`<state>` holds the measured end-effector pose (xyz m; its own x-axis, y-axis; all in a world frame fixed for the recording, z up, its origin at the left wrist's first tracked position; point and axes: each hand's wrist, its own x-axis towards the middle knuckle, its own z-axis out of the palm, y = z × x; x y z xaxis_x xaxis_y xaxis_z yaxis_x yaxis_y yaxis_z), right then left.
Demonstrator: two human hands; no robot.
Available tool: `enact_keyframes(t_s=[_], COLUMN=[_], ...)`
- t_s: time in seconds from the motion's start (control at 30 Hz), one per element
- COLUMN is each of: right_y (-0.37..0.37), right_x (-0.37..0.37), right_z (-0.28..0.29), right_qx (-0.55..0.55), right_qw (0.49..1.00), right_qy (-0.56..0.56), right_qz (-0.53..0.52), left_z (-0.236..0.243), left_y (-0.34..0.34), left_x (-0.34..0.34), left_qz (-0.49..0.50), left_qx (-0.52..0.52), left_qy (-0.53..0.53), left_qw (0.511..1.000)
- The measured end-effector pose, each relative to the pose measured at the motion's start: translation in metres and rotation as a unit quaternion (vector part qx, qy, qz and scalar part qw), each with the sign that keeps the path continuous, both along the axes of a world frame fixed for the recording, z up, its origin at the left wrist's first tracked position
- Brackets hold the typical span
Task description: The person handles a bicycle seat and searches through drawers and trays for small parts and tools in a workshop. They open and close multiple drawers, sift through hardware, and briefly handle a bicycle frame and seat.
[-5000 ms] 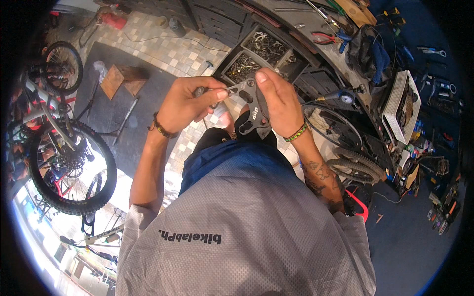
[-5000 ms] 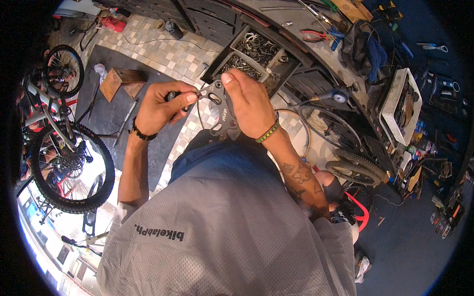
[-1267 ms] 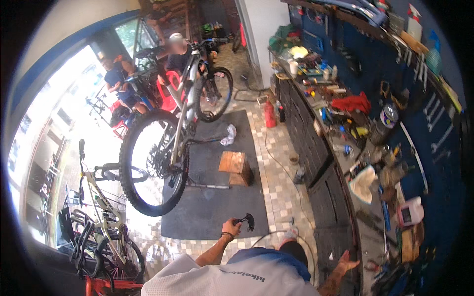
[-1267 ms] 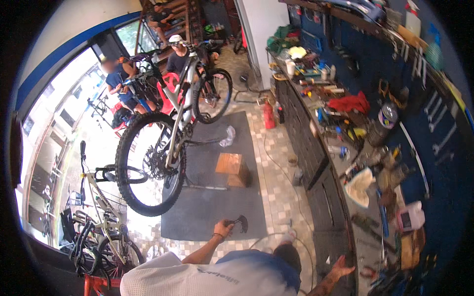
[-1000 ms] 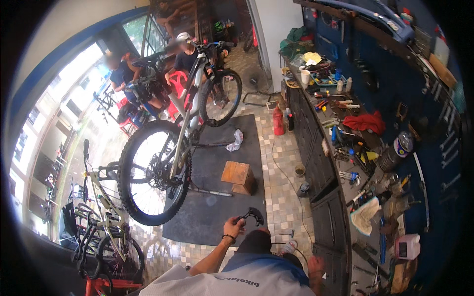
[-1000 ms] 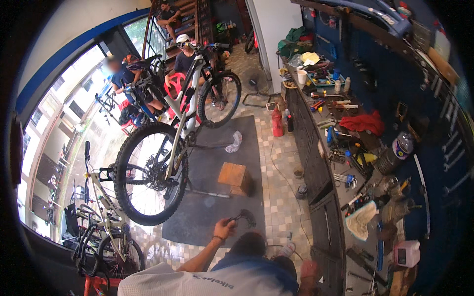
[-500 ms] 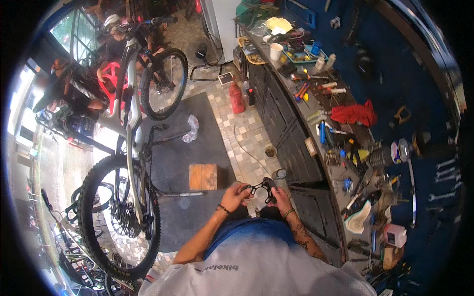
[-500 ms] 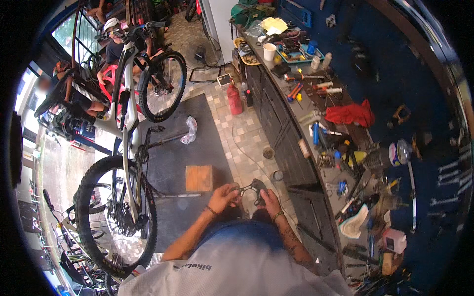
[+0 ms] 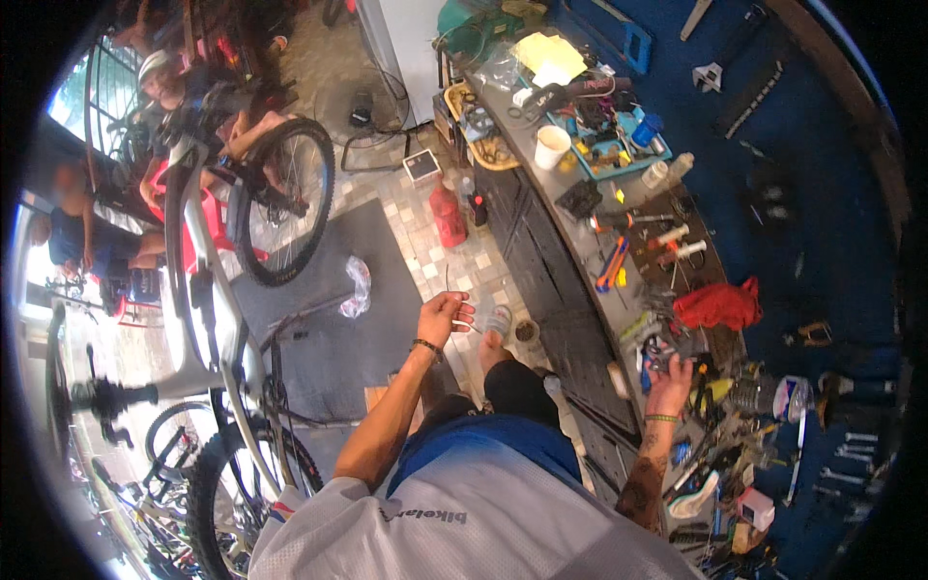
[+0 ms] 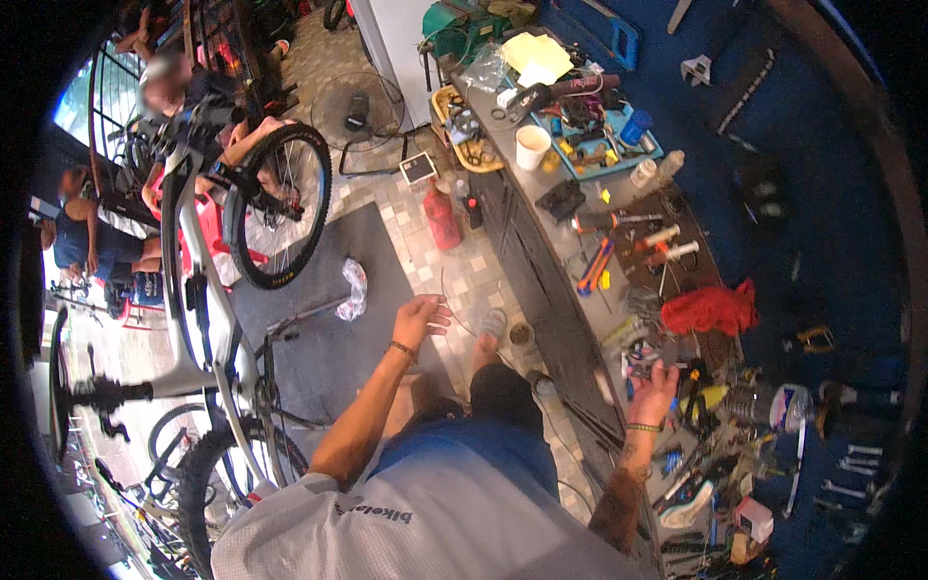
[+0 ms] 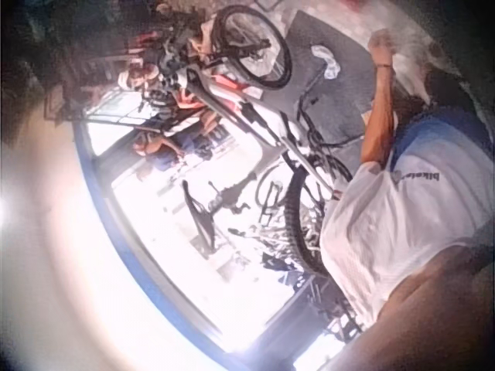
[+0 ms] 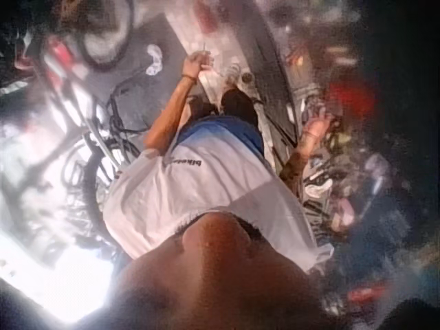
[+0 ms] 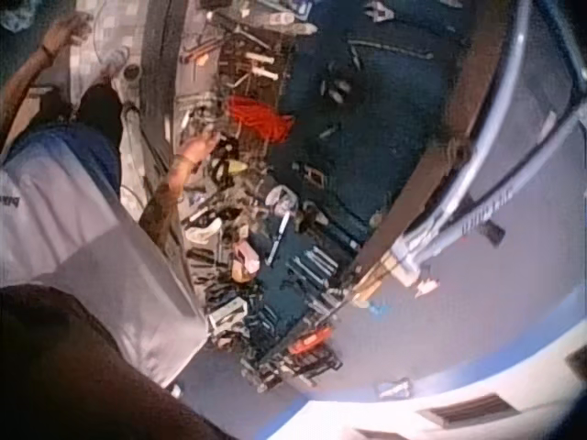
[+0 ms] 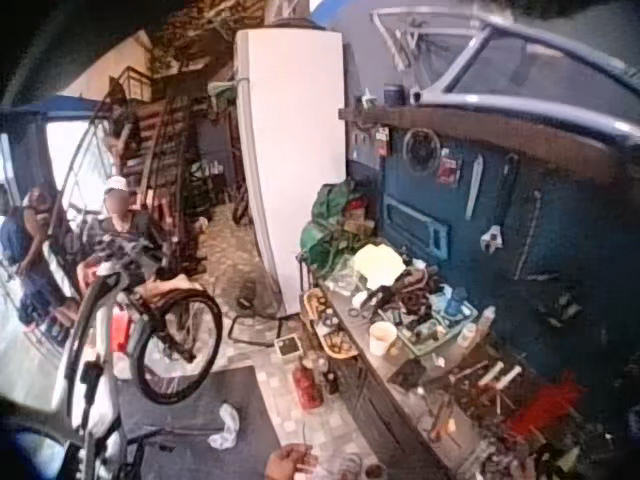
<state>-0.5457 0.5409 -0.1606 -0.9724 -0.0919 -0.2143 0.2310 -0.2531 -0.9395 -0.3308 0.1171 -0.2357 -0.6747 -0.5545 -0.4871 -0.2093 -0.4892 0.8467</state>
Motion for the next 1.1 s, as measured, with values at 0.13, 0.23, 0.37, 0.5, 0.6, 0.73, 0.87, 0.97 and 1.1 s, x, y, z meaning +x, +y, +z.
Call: enact_keyframes(t_s=[0.13, 0.23, 0.37, 0.5, 0.6, 0.73, 0.87, 0.97, 1.1], right_y=[0.0, 0.002, -0.003, -0.033, -0.075, -0.098, -0.134, -0.157, -0.154], right_x=[-0.039, -0.042, -0.032, -0.001, 0.038, 0.165, 0.273, 0.319, 0.345], right_z=[-0.039, -0.05, -0.043, 0.005, 0.024, -0.012, -0.068, -0.083, -0.098], right_qx=[-0.024, 0.022, 0.208, 0.314, 0.388, 0.434, 0.435, 0.484, 0.509], right_qw=[0.996, 0.992, 0.966, 0.932, 0.895, 0.855, 0.862, 0.842, 0.831], right_qy=[-0.029, -0.043, -0.045, 0.015, 0.085, 0.008, -0.085, -0.192, -0.224], right_qz=[-0.086, -0.121, -0.15, -0.179, -0.205, -0.284, -0.247, -0.143, -0.013], left_z=[-0.052, -0.092, -0.142, -0.126, -0.163, -0.161, -0.118, -0.123, -0.158], left_y=[-0.081, -0.141, -0.233, -0.26, -0.341, -0.311, -0.284, -0.293, -0.309], left_x=[-0.071, -0.143, -0.223, -0.309, -0.319, -0.354, -0.35, -0.361, -0.369], left_qz=[0.026, 0.016, -0.057, -0.019, -0.072, -0.021, 0.037, 0.008, 0.048], left_qx=[0.007, -0.008, -0.21, 0.06, 0.119, 0.178, 0.152, 0.161, 0.099], left_qy=[-0.022, -0.026, -0.081, -0.001, 0.038, 0.042, 0.101, 0.107, 0.066], left_qw=[0.999, 1.0, 0.973, 0.998, 0.99, 0.983, 0.982, 0.981, 0.992])
